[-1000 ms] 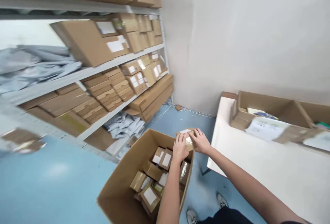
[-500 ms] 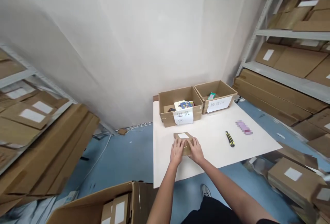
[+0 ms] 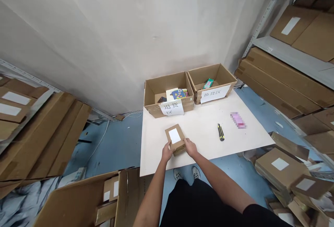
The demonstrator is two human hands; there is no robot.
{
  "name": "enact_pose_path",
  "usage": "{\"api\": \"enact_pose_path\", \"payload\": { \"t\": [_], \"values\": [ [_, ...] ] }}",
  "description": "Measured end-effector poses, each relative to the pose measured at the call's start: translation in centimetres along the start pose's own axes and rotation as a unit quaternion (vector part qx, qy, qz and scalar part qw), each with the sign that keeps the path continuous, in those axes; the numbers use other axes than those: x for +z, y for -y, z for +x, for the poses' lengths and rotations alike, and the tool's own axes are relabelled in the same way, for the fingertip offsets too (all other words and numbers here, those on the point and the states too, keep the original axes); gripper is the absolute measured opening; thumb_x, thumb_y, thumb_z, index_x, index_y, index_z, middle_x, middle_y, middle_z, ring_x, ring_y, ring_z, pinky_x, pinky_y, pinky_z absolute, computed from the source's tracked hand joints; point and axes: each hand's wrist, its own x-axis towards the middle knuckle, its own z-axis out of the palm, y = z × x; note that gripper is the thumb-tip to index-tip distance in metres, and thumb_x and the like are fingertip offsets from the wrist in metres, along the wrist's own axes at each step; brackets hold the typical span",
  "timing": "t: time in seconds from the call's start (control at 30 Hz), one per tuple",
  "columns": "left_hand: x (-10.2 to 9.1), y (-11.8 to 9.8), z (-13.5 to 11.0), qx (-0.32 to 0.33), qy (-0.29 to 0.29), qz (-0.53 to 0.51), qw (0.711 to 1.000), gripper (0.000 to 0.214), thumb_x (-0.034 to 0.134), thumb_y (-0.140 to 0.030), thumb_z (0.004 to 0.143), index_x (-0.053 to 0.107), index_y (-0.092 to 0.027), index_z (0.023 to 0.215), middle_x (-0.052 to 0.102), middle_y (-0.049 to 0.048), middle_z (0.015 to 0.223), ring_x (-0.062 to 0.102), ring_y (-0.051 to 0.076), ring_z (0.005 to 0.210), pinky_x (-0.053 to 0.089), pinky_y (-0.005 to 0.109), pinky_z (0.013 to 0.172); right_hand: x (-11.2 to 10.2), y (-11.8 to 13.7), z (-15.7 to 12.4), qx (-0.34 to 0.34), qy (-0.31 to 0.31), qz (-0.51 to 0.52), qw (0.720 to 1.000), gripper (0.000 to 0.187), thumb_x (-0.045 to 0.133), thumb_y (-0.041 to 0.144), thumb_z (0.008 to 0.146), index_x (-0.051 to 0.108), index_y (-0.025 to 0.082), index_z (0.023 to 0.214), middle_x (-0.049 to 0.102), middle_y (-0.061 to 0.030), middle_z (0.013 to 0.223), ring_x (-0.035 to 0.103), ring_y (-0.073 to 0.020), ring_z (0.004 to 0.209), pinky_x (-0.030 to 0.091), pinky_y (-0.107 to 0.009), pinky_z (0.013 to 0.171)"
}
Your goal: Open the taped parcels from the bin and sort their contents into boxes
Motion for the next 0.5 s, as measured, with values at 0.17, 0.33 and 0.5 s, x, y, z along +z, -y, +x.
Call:
{"api": "enact_pose_path", "payload": {
  "t": [0.17,0.33,0.5],
  "values": [
    [4.3,-2.5,0.3,-0.015,0.013,0.035,0.999,0.077,0.064,-0.02,0.082,0.045,-0.017,0.156,0.05,0.0135,0.162,0.043,0.028,0.153,0.035,0.041,0.126,0.7,-3.7,-1.3,0.039,0.007,0.037,0.999,0.072,0.051,-0.003,0.082,0.054,0.022,0.15,0.046,-0.0125,0.163,0.048,-0.027,0.146,0.045,-0.036,0.111],
    [5.4,-2.6,1.1,-0.166,-0.045,0.055,0.984,0.077,0.053,-0.03,0.091,0.03,-0.01,0.162,0.058,0.0186,0.153,0.055,0.03,0.143,0.046,0.042,0.116,0.6,-3.2,-0.9,-0.021,0.011,0.052,0.998,0.084,0.055,0.006,0.083,0.038,0.02,0.164,0.029,-0.0093,0.174,0.033,-0.0254,0.157,0.035,-0.037,0.125],
    [5.6,-2.6,1.7,-0.144,0.004,0.021,0.989,0.058,0.047,-0.033,0.096,0.046,-0.021,0.153,0.073,0.0082,0.136,0.07,0.025,0.123,0.057,0.034,0.099,1.6,-3.4,0.6,-0.011,0.059,0.043,0.997,0.095,0.053,0.003,0.078,0.031,0.023,0.168,0.026,-0.0054,0.174,0.031,-0.0252,0.159,0.038,-0.04,0.123]
  ]
}}
